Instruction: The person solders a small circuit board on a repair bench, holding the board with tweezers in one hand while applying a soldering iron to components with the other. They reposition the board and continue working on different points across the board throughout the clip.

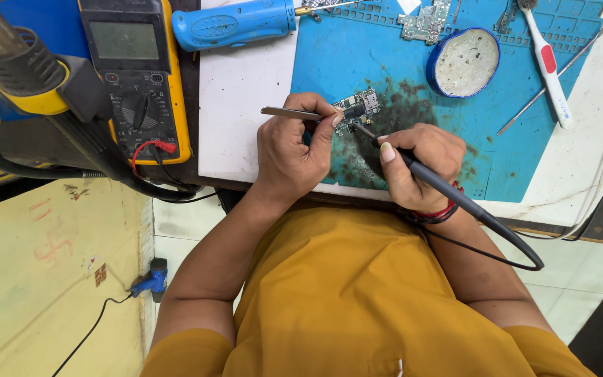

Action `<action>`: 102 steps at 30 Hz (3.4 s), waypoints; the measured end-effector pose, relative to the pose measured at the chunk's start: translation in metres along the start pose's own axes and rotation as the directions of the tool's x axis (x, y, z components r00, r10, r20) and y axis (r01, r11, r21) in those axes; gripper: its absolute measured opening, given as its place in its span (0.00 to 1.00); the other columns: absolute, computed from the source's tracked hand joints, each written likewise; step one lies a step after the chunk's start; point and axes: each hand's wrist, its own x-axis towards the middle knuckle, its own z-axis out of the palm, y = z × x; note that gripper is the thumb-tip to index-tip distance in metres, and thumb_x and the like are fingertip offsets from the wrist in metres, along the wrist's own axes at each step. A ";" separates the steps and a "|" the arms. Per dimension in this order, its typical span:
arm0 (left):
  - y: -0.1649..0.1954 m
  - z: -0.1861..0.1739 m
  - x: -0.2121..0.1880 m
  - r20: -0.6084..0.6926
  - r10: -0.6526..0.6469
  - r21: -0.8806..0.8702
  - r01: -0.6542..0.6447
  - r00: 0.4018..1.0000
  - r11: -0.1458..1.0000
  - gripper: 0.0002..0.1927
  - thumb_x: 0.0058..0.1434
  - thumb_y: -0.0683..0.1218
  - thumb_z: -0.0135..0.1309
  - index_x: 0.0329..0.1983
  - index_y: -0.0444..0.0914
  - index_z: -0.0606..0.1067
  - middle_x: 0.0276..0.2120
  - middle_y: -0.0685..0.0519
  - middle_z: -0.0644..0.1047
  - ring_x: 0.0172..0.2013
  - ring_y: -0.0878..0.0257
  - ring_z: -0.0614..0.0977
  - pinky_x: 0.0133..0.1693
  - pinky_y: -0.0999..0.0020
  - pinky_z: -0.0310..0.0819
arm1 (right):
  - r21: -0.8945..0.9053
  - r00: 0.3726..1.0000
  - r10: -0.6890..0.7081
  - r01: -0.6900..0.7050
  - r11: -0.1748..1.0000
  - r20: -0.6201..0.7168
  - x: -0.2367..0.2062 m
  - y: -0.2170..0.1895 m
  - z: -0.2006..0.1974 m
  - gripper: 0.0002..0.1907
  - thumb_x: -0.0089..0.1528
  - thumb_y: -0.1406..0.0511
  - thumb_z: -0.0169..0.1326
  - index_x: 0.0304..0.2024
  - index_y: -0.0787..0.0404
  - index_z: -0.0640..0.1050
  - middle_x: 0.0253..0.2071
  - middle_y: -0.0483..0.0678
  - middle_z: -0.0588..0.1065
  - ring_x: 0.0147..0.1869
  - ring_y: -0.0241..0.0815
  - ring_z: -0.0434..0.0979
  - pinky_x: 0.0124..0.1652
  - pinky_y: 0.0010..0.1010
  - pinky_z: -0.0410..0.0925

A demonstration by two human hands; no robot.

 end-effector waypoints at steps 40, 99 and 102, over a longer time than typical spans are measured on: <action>-0.001 0.000 0.000 0.000 0.013 -0.003 -0.013 1.000 1.000 0.06 0.70 0.39 0.59 0.43 0.36 0.73 0.36 0.52 0.81 0.33 0.65 0.85 0.35 0.72 0.78 | -0.029 1.000 0.009 -0.010 1.000 -0.026 -0.002 0.000 0.001 0.03 0.64 0.74 0.56 0.36 0.65 0.75 0.33 0.53 0.79 0.30 0.47 0.77 0.31 0.31 0.68; -0.004 0.000 -0.002 0.029 0.002 -0.018 -0.001 1.000 1.000 0.06 0.70 0.39 0.59 0.44 0.36 0.73 0.34 0.53 0.80 0.31 0.67 0.83 0.33 0.73 0.77 | 0.001 1.000 0.024 -0.024 1.000 -0.003 -0.001 0.000 0.000 0.04 0.65 0.73 0.57 0.35 0.65 0.75 0.33 0.53 0.79 0.32 0.47 0.79 0.32 0.30 0.69; -0.003 0.000 -0.001 0.030 -0.010 -0.013 0.010 0.999 1.000 0.06 0.70 0.39 0.59 0.44 0.36 0.73 0.33 0.53 0.81 0.30 0.67 0.82 0.33 0.73 0.76 | 0.000 1.000 0.007 -0.007 1.000 -0.009 -0.001 0.001 0.000 0.04 0.65 0.73 0.57 0.36 0.66 0.75 0.33 0.54 0.79 0.32 0.48 0.78 0.32 0.30 0.68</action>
